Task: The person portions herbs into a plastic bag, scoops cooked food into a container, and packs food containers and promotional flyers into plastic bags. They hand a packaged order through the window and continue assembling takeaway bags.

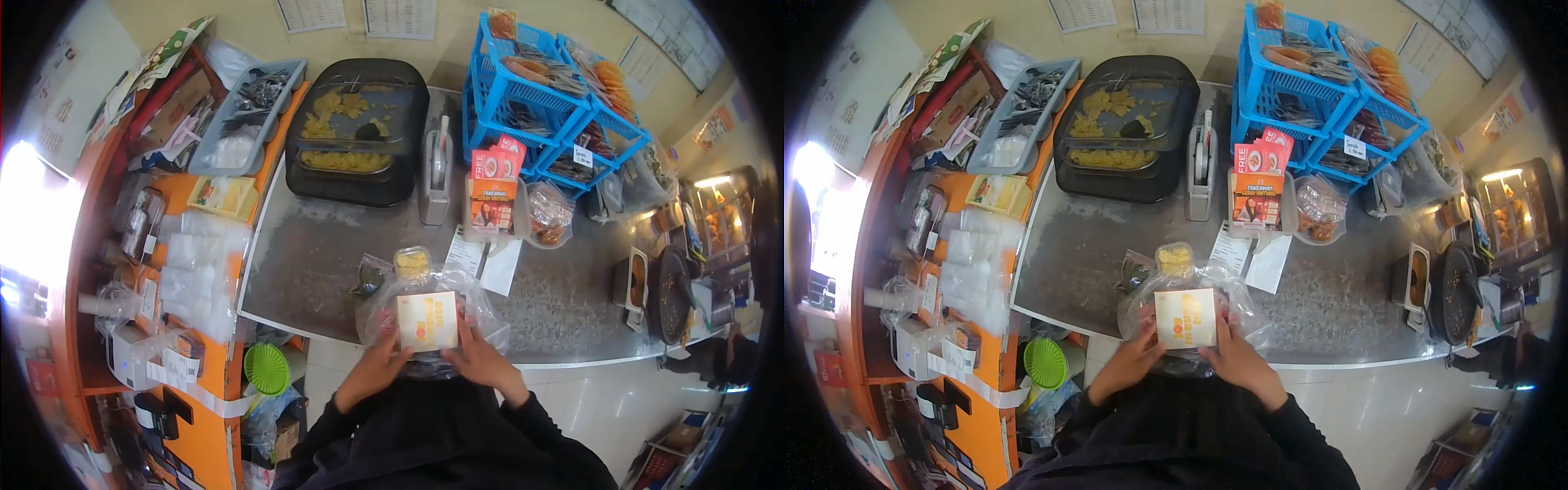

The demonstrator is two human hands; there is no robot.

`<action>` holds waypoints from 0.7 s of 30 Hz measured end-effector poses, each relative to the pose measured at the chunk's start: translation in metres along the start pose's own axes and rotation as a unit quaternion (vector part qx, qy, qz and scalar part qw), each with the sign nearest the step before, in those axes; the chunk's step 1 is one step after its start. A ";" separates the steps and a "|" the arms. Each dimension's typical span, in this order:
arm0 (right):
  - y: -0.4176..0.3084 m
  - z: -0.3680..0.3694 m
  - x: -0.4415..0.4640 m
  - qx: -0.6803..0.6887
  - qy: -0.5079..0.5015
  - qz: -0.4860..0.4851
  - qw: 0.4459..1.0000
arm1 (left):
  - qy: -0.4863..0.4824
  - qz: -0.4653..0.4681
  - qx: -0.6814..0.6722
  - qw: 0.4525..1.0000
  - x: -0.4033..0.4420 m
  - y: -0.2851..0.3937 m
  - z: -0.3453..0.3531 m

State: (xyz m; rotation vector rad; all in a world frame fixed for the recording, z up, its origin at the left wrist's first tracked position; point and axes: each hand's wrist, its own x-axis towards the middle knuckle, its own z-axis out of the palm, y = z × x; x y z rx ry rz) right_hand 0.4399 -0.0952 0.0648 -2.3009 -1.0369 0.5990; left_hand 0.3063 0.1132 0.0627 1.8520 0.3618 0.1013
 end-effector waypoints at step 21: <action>0.053 -0.013 0.235 0.100 0.068 -0.016 0.993 | 0.409 0.065 -0.065 0.908 0.105 -0.008 -0.083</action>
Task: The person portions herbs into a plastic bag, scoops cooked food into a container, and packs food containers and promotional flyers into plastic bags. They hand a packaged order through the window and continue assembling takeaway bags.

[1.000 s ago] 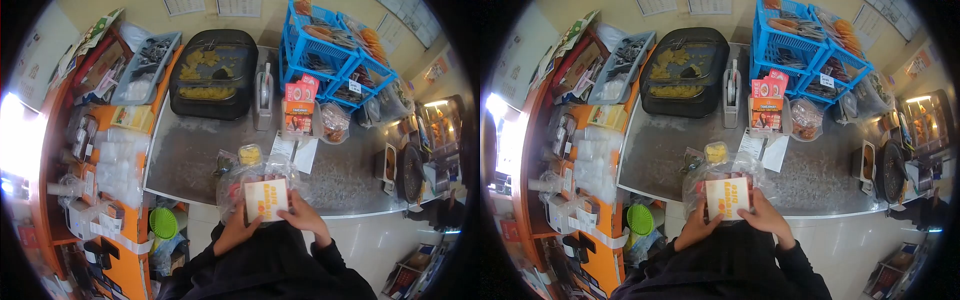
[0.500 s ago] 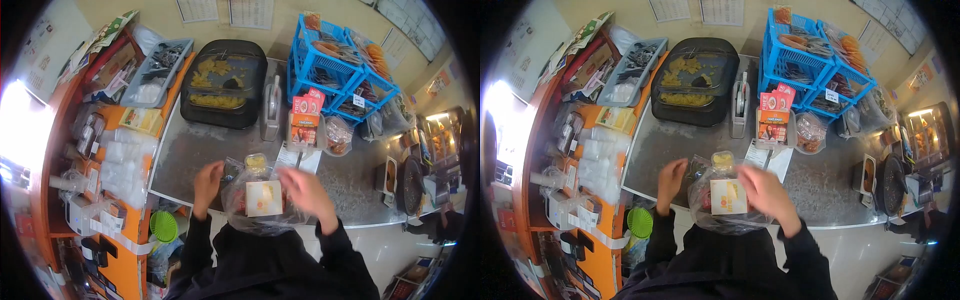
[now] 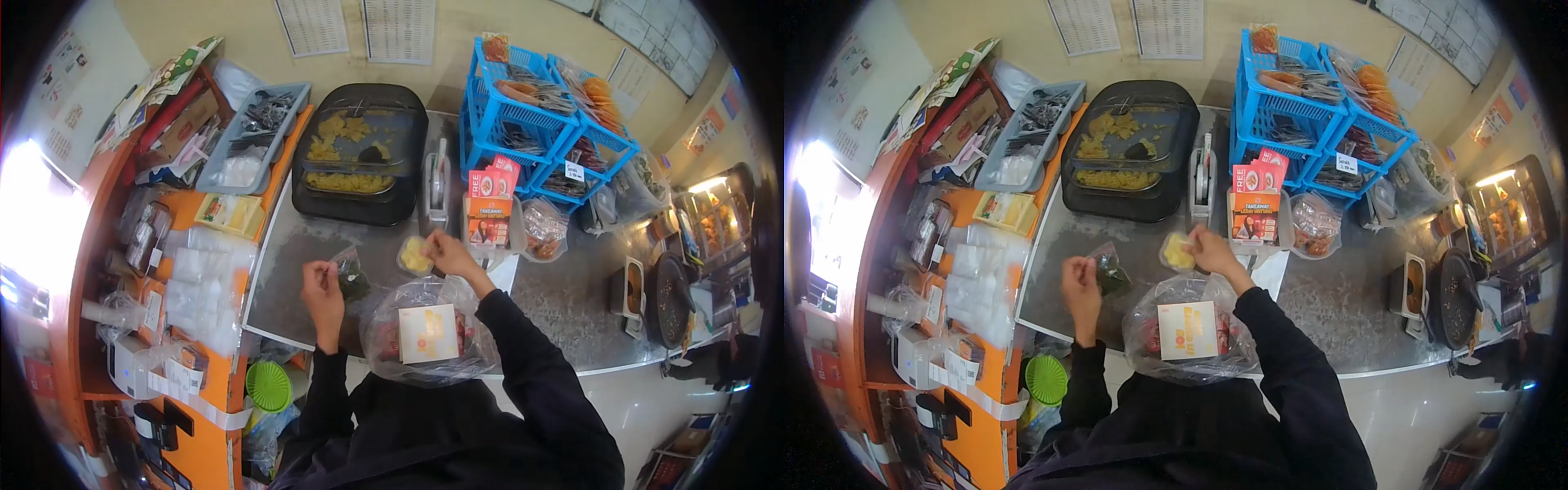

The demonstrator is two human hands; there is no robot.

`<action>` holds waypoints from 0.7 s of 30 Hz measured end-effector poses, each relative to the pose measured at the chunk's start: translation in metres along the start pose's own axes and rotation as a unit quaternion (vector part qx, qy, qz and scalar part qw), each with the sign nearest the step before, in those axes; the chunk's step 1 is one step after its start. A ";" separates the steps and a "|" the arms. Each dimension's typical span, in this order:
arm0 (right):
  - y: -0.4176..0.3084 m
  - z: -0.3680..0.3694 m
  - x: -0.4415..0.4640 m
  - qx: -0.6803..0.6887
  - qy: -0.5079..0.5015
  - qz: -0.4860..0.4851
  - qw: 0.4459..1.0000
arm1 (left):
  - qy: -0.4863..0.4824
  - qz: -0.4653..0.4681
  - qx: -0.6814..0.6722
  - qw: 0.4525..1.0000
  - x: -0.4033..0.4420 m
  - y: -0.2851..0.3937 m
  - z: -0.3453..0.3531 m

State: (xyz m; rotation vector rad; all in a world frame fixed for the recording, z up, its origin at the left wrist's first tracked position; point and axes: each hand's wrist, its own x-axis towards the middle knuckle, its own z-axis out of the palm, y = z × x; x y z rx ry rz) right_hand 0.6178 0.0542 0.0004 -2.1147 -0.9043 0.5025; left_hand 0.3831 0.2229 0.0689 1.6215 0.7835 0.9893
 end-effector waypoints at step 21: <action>-0.098 -0.054 -0.178 0.153 -0.037 0.092 0.983 | -0.248 0.110 0.229 0.935 -0.093 0.008 0.012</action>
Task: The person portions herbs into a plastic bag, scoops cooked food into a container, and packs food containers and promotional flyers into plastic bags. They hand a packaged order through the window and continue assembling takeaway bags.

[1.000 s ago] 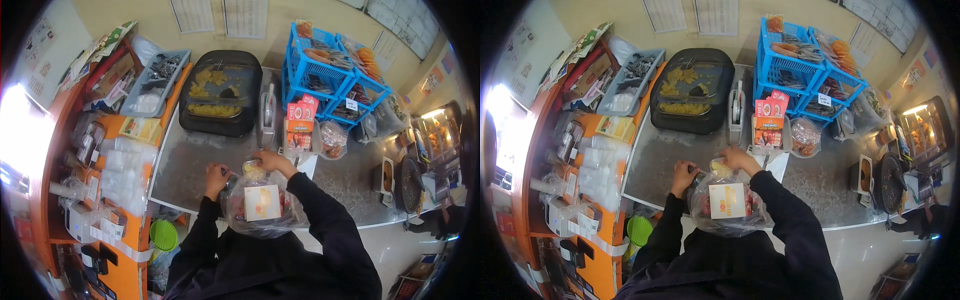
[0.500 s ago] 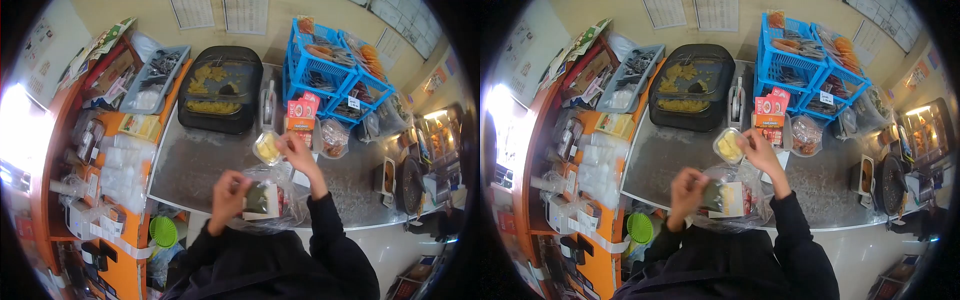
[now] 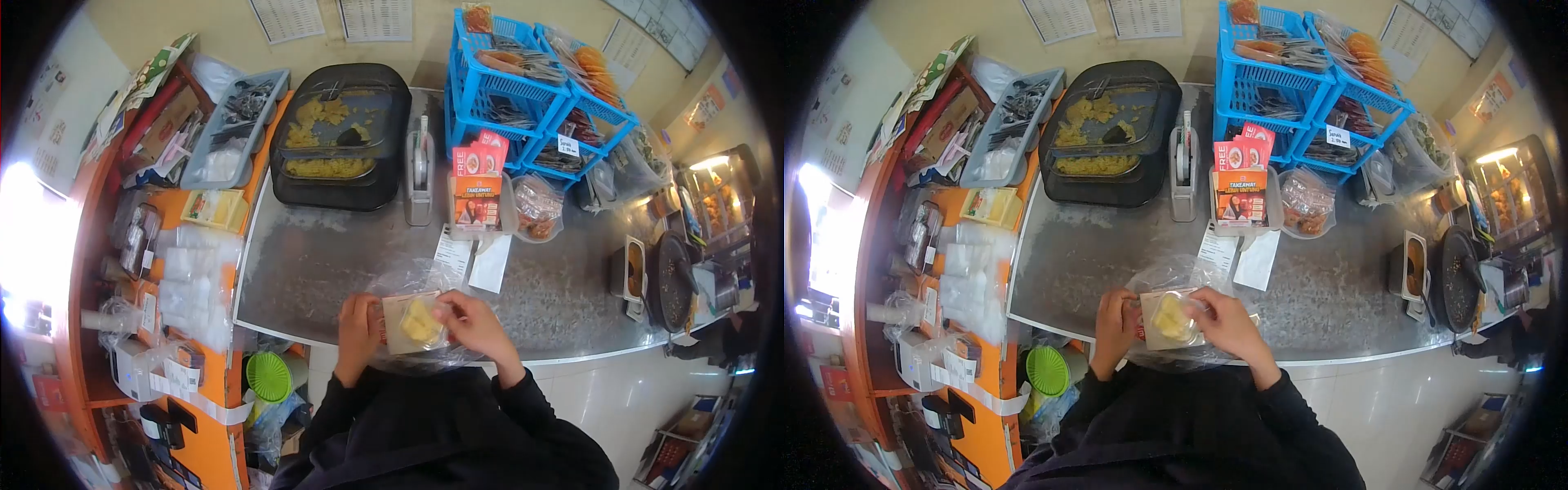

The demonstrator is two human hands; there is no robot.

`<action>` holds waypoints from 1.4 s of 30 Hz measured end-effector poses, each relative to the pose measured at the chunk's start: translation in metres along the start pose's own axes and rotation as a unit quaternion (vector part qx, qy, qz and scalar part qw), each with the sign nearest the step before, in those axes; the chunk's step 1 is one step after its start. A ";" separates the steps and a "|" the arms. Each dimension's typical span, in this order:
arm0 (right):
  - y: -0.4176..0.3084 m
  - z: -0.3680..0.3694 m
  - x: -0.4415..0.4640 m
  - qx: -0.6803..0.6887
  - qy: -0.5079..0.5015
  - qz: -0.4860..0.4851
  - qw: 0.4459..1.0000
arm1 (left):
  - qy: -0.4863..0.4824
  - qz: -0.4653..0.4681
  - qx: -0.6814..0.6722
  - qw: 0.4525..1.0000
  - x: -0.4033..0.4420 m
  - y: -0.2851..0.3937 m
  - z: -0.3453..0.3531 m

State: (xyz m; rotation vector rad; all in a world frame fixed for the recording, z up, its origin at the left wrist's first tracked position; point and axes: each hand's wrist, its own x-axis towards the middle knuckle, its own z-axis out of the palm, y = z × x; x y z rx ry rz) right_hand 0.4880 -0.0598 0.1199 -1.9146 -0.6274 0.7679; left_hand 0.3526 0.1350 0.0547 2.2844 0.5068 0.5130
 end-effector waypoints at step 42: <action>0.002 -0.020 -0.005 -0.125 0.035 -0.104 0.986 | 0.067 -0.020 -0.049 0.996 -0.006 0.023 -0.004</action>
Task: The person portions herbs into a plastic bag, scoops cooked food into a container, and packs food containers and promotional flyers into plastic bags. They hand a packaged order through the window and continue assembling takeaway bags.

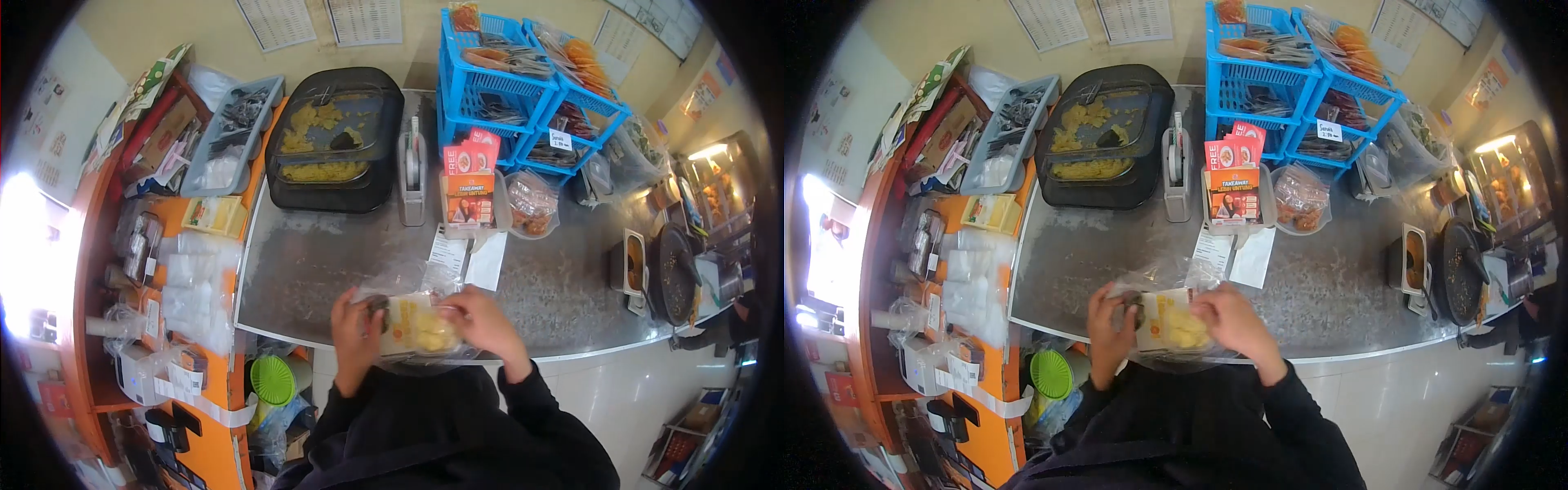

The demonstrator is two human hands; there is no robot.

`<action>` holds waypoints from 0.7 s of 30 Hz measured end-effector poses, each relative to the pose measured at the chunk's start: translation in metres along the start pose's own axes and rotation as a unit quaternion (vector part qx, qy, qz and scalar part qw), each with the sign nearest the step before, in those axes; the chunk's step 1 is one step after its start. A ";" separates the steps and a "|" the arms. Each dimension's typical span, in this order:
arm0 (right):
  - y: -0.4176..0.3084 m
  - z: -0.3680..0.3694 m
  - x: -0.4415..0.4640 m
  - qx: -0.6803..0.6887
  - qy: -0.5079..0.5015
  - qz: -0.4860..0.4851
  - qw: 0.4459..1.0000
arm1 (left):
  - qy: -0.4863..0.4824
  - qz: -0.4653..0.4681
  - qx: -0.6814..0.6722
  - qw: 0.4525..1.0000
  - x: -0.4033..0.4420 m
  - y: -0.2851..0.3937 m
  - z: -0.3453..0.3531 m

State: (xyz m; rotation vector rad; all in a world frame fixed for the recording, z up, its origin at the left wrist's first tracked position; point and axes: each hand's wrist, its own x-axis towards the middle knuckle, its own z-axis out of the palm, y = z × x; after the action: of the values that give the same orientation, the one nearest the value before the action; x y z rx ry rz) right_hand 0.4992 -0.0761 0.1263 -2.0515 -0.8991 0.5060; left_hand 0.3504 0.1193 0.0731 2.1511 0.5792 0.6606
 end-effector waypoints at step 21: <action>0.072 0.019 -0.058 -0.250 0.180 0.181 0.934 | -0.081 0.029 0.153 0.985 -0.001 0.028 -0.050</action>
State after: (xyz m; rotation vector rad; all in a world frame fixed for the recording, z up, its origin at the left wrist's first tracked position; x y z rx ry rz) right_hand 0.4789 -0.1393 0.0592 -2.6859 -0.4510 0.0720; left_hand 0.3230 0.1303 0.1227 2.4882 0.5603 0.4430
